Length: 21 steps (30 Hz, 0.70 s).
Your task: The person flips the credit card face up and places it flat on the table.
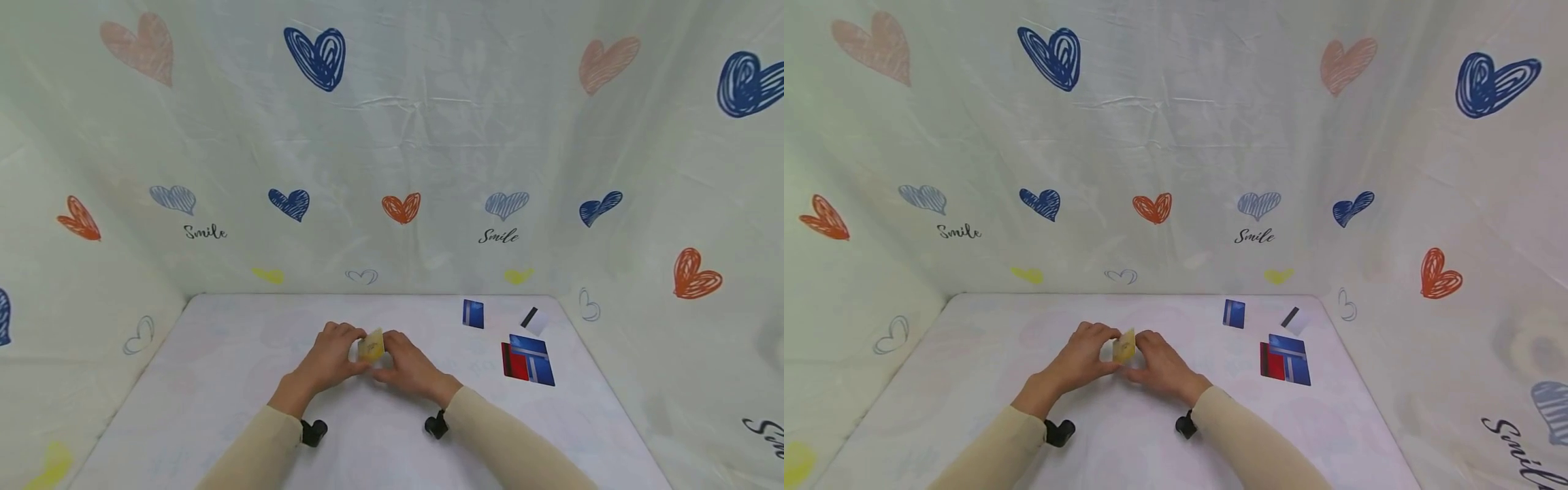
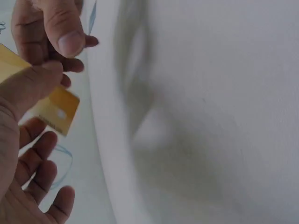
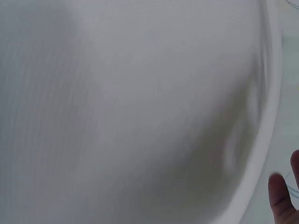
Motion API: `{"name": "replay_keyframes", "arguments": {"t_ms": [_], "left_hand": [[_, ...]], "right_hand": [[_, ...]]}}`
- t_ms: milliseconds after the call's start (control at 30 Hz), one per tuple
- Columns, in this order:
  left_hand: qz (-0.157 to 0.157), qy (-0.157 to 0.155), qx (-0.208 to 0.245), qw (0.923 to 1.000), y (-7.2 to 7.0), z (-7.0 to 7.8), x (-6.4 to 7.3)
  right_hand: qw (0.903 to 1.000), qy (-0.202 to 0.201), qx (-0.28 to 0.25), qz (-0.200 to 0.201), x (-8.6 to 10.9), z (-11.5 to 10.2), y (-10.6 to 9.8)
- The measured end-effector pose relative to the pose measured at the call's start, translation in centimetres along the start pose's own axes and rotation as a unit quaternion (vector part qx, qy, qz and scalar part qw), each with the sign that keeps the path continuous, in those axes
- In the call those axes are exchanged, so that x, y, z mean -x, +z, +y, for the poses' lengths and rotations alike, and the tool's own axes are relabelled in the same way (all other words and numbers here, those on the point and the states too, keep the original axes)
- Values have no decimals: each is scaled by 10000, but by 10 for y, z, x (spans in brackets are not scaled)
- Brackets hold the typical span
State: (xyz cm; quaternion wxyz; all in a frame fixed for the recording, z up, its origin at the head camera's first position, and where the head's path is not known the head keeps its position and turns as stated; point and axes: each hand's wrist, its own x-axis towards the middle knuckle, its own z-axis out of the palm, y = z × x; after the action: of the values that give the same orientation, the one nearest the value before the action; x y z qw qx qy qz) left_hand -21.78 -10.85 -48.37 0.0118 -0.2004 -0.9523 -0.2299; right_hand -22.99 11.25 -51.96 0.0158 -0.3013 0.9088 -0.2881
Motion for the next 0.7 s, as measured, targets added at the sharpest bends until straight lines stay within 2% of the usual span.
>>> {"name": "replay_keyframes", "arguments": {"t_ms": [67, 167, 300, 400, 533, 700], "left_hand": [[82, -128, -369, 9992, 0, -1, 1], [160, -283, -1035, 9941, 2, -3, 3], [245, -316, -1687, 9849, 6, -7, 5], [346, -217, -1877, 9814, 9, -10, 7], [465, -97, -1937, 9799, 10, -13, 9], [548, 8, -1994, 9784, 10, -17, 12]], "right_hand": [[9979, -157, 624, 125, 0, -2, -3], [9867, -452, 1501, 430, -2, -3, -9], [9723, -743, 2140, 574, -7, -5, -12], [9663, -861, 2378, 470, -11, -7, -13], [9621, -976, 2531, 293, -16, -10, -12], [9543, -1142, 2749, 255, -21, -11, -7]]}}
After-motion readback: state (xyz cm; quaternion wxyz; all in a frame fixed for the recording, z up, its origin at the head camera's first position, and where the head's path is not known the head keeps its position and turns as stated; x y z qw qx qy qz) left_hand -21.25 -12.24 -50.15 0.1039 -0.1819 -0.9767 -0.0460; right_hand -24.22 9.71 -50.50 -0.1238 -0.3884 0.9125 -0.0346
